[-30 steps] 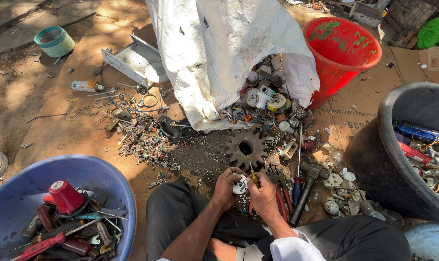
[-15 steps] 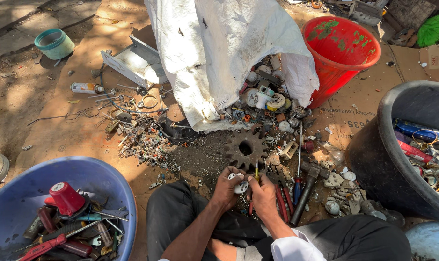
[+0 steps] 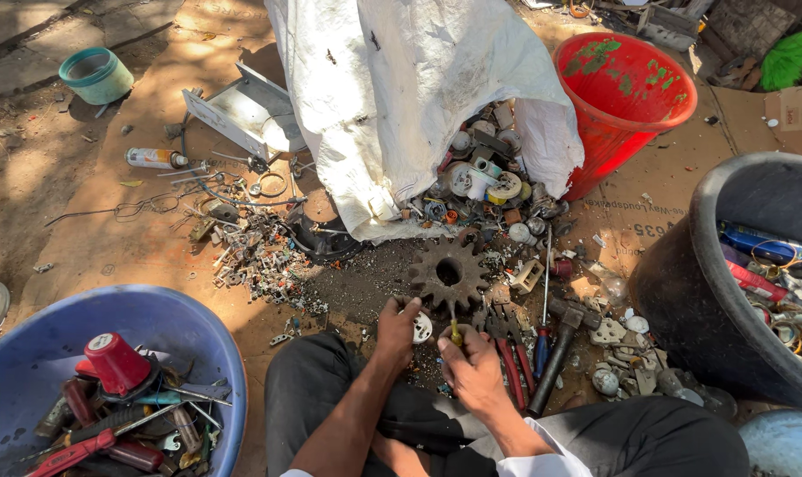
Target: The person sits on the ground and uses a screwdriver to unscrew a white circular electronic component. After removing the screw, they use a hammer to strike the component, breaking it apart to separate the internal parts.
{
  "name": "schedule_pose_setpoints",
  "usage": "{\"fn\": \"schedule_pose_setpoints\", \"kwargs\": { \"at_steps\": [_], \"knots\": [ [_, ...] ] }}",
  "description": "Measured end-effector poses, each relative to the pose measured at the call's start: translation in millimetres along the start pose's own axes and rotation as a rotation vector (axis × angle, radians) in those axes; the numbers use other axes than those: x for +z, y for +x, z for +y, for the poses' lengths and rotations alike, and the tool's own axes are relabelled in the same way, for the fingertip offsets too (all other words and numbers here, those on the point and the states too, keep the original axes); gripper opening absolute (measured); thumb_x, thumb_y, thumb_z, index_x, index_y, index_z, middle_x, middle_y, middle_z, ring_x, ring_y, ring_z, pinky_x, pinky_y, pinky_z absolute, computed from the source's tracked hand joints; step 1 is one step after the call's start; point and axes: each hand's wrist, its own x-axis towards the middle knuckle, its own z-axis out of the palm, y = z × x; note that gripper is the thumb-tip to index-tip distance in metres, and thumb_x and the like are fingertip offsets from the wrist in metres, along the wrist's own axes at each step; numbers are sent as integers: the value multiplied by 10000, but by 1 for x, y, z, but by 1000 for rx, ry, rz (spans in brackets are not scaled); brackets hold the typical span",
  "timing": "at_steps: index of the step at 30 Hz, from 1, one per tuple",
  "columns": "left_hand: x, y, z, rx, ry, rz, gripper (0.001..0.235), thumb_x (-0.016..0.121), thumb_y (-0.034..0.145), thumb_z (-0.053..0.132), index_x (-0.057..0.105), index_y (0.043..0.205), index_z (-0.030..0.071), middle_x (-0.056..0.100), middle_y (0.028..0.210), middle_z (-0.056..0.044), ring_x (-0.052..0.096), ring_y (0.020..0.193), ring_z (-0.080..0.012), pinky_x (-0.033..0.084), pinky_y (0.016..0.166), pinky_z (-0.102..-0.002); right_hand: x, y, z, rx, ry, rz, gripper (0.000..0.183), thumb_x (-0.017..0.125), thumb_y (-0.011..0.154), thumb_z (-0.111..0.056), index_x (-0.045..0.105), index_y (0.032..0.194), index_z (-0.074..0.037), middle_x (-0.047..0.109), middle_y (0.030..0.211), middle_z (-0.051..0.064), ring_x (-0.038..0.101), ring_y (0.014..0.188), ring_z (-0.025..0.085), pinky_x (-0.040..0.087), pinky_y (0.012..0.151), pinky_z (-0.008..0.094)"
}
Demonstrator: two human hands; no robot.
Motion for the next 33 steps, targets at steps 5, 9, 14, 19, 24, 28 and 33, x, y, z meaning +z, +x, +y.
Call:
{"fn": "schedule_pose_setpoints", "kwargs": {
  "at_steps": [5,9,14,19,24,28,33],
  "knots": [
    [2,-16,22,-163,-167,-18,184,515,992,94,506,1157,11,703,1007,-207,745,854,-315,658,661,-439,-29,5,-25,187,129,297,191,627,985,-198,634,1044,-16,637,705,9,583,522,125,455,478,276],
    [-1,-5,14,-165,-267,-11,310,485,936,-24,536,1242,-36,704,1086,-239,748,936,-372,672,787,-488,-68,7,-39,138,210,427,222,694,949,-144,660,1064,43,648,722,59,583,529,138,462,485,296],
    [-6,9,4,-148,-277,-24,346,487,885,-83,539,1226,-80,680,1087,-253,734,926,-390,648,812,-514,-124,-5,-57,163,-122,385,228,774,895,-134,732,1018,53,680,764,85,593,530,146,456,493,289],
    [6,9,9,-148,-208,-26,392,495,867,-92,535,1257,-94,677,1113,-265,725,918,-377,639,814,-516,-166,-5,-78,172,-244,345,330,778,810,-139,739,1122,-36,757,890,25,644,664,87,538,546,279],
    [9,3,19,-186,-209,-4,419,488,886,-65,520,1304,-74,681,1133,-279,734,955,-385,640,834,-507,-182,48,-122,410,-710,332,356,790,900,-267,794,1089,34,751,842,196,555,657,229,423,585,368],
    [14,6,26,-249,-202,43,426,473,890,-63,499,1314,-86,675,1125,-287,725,967,-414,639,828,-539,-226,166,-214,-101,-317,601,321,773,919,-240,703,1064,37,672,846,134,619,659,190,513,561,365],
    [21,13,32,-312,-241,89,440,470,888,-63,485,1328,-74,688,1149,-271,726,978,-397,635,832,-537,-254,250,-255,-182,162,762,279,630,991,-234,546,1148,-19,660,909,96,694,614,225,545,496,369]
  ]
}}
